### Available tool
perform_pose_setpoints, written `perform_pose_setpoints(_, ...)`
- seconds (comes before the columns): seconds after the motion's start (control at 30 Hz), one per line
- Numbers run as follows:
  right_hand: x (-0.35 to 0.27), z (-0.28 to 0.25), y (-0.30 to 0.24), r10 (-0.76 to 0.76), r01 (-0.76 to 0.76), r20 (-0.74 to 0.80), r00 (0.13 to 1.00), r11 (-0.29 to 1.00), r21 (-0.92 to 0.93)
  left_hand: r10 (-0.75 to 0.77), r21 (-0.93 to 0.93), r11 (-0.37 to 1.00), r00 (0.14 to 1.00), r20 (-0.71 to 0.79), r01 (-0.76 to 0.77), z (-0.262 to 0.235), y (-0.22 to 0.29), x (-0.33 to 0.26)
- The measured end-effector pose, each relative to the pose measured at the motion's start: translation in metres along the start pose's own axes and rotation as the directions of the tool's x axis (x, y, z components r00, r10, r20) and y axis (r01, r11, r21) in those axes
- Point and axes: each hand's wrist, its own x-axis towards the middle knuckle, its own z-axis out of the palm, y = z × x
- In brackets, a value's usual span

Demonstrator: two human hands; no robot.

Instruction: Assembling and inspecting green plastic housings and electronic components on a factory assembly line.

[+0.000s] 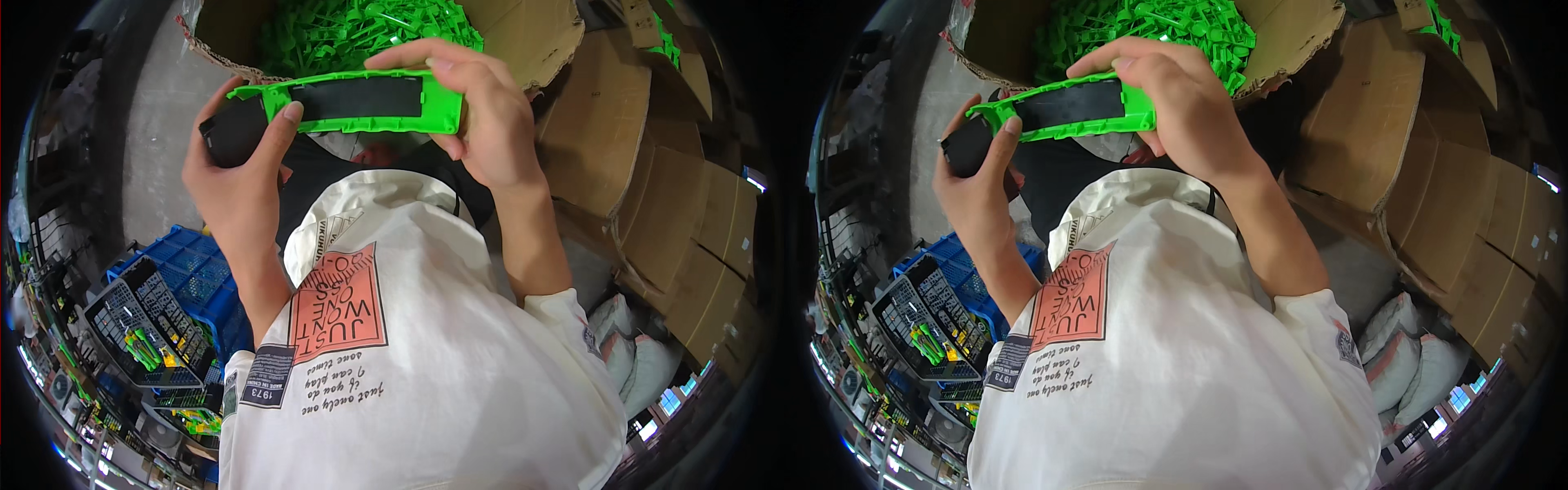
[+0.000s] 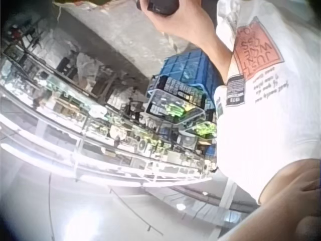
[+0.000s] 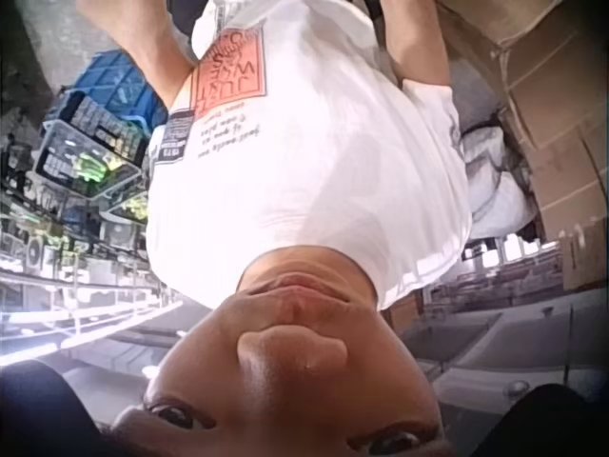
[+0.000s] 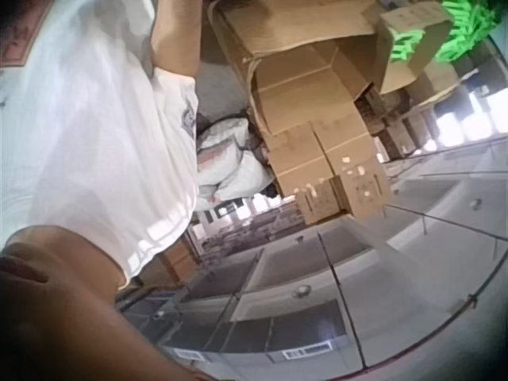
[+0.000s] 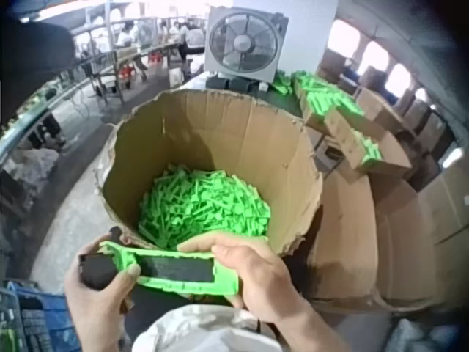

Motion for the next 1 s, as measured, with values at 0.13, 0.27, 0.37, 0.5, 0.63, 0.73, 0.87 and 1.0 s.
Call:
perform_pose_setpoints(0.13, 0.0, -0.004, -0.001, 0.03, -0.03, 0.003, 1.0, 0.998, 0.049, 0.009, -0.038, 0.999, 1.0, 0.017, -0.008, -0.004, 0.003, -0.003)
perform_pose_setpoints(0.27, 0.002, -0.003, 0.003, 0.128, -0.128, -0.031, 0.991, 0.992, -0.01, -0.038, -0.036, 0.999, 0.999, 0.031, 0.039, 0.0, -0.013, 0.004)
perform_pose_setpoints(0.37, 0.001, -0.007, 0.006, 0.133, -0.134, -0.013, 0.991, 0.99, -0.036, 0.02, 0.036, 0.999, 1.0, 0.007, -0.02, 0.009, -0.023, 0.006)
perform_pose_setpoints(0.5, -0.002, 0.001, 0.013, 0.0, -0.013, -0.045, 0.999, 0.96, -0.279, 0.045, 0.095, 0.994, 0.999, 0.026, -0.048, 0.015, -0.021, 0.001)
perform_pose_setpoints(0.63, -0.004, 0.013, 0.023, -0.412, 0.277, -0.165, 0.896, 0.809, -0.519, 0.134, -0.02, 0.991, 0.991, -0.019, -0.135, 0.018, -0.018, -0.006)
perform_pose_setpoints(0.73, -0.005, 0.01, 0.023, -0.55, 0.403, -0.085, 0.831, 0.7, -0.589, 0.059, -0.042, 0.997, 0.998, -0.015, -0.06, 0.016, -0.012, -0.008)
perform_pose_setpoints(0.87, -0.002, 0.01, 0.025, -0.611, 0.477, -0.084, 0.788, 0.69, -0.545, 0.101, -0.072, 0.992, 0.995, -0.022, -0.102, 0.016, -0.011, -0.007)
perform_pose_setpoints(1.0, -0.003, 0.006, 0.021, -0.595, 0.471, -0.062, 0.801, 0.691, -0.548, 0.122, -0.025, 0.992, 0.992, -0.019, -0.122, 0.016, -0.01, -0.005)
